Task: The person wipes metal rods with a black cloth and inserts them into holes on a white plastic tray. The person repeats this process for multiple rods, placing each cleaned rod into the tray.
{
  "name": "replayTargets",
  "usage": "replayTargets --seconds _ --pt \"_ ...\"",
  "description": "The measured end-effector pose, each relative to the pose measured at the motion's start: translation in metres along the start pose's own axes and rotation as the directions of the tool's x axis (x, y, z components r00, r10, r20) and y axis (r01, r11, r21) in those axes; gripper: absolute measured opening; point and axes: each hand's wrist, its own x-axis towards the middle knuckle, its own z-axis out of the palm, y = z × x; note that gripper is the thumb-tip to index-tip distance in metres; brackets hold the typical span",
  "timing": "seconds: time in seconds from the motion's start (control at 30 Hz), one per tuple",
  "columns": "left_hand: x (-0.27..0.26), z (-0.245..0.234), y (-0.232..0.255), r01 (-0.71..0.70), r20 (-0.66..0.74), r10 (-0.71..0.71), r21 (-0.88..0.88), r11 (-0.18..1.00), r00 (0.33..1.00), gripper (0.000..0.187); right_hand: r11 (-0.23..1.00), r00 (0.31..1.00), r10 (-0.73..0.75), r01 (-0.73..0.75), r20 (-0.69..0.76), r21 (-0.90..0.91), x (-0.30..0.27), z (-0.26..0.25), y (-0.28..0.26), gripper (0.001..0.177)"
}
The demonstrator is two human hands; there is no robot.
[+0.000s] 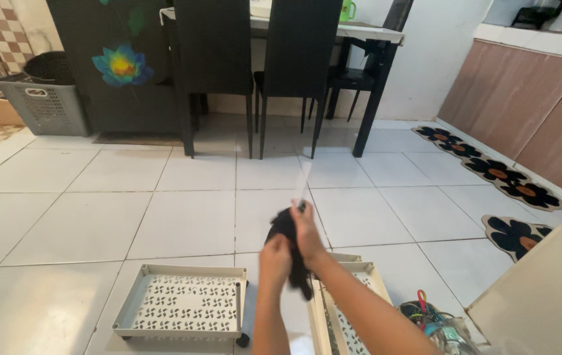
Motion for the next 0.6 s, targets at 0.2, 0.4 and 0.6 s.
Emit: replayTargets --seconds 0.2,0.4,0.6 --pt "-0.016 -0.018 0.027 0.279 0.131 -0.335 0.324 0.904 0.933 0.035 0.968 0.995 -0.064 0.042 -0.082 -0.245 -0.019 0.018 -0.013 0.030" --pt "-0.020 -0.020 0.060 -0.211 -0.105 0.328 0.578 0.788 0.939 0.026 0.840 0.964 -0.255 0.260 0.076 -0.476 -0.025 0.024 -0.009 0.029" --pt "-0.023 -0.012 0.070 -0.175 -0.204 0.235 0.275 0.946 0.951 0.025 0.664 0.844 -0.363 0.531 0.394 -0.526 -0.052 0.028 -0.016 0.029"
